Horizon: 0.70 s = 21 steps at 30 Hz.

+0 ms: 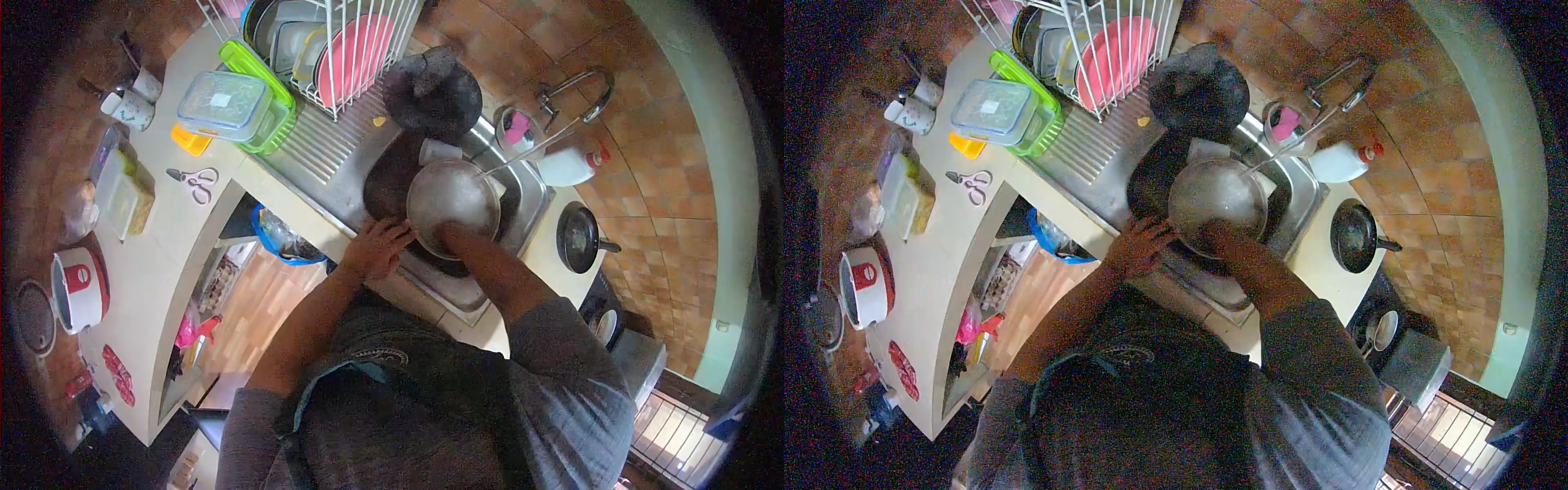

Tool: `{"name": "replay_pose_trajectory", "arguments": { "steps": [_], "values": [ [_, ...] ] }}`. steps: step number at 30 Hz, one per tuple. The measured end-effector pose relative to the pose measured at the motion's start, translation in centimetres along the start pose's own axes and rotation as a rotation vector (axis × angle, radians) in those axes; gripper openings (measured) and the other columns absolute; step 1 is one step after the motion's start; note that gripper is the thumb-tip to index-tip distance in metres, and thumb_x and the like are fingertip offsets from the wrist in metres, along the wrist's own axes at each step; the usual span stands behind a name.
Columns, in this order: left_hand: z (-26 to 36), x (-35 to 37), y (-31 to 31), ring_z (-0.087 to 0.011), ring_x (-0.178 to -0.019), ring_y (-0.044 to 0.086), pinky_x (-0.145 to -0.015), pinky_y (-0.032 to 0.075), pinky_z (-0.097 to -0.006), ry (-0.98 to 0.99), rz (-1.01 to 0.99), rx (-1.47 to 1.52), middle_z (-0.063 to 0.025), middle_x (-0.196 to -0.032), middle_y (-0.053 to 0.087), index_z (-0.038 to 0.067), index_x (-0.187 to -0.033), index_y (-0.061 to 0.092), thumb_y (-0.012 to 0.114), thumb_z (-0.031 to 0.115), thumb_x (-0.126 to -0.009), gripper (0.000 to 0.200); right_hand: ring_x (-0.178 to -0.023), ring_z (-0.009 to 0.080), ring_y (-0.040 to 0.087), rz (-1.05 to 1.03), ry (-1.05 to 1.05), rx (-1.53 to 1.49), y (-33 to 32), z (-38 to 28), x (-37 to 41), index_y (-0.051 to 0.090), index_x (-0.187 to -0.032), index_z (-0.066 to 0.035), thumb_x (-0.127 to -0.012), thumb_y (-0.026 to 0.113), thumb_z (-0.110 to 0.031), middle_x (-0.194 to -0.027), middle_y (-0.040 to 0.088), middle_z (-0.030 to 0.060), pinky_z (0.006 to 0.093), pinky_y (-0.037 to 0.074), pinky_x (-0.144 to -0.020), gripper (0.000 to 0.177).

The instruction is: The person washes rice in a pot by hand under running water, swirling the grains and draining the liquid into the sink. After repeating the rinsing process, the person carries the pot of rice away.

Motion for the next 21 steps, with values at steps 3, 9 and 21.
{"name": "replay_pose_trajectory", "arguments": {
  "steps": [3, 9, 21],
  "values": [
    [0.1, 0.0, -0.2, -0.0320, -0.135, 0.044, -0.109, 0.038, -0.0538, 0.012, 0.038, 0.025, -0.0059, -0.153, 0.046, 0.023, -0.149, 0.046, 0.066, 0.029, -0.083, 0.069, -0.103, 0.0255, 0.065, -0.024, 0.049, -0.092, 1.0, 0.1, 0.6, 0.066, -0.127, -0.009, -0.102, 0.049, -0.031, -0.116, 0.069, 0.0110, 0.0477, 0.043, -0.101, 0.037],
    [0.2, 0.1, -0.6, -0.0319, -0.135, 0.045, -0.109, 0.038, -0.0527, 0.000, 0.055, 0.025, -0.0069, -0.152, 0.047, 0.023, -0.147, 0.049, 0.066, 0.028, -0.083, 0.067, -0.103, 0.0244, 0.065, -0.067, 0.126, -0.215, 0.6, 0.5, 0.7, 0.066, -0.127, -0.010, -0.103, 0.048, -0.031, -0.116, 0.069, 0.0099, 0.0475, 0.043, -0.101, 0.037],
    [0.1, -0.1, -0.2, -0.0324, -0.136, 0.044, -0.110, 0.037, -0.0545, 0.001, 0.018, 0.053, -0.0054, -0.152, 0.047, 0.023, -0.148, 0.048, 0.069, 0.032, -0.083, 0.070, -0.098, 0.0292, 0.069, -0.918, -0.261, -0.959, 3.1, -5.1, -5.3, 0.065, -0.127, -0.007, -0.101, 0.052, -0.034, -0.116, 0.070, 0.0116, 0.0405, 0.056, -0.081, 0.040]
  ]
}}
Point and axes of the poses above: each hand's wrist, its own x-axis away from the middle knuckle, its own y-axis out of the palm, z = x × y, the point moved 10 cm from there along -x, towards the middle knuckle
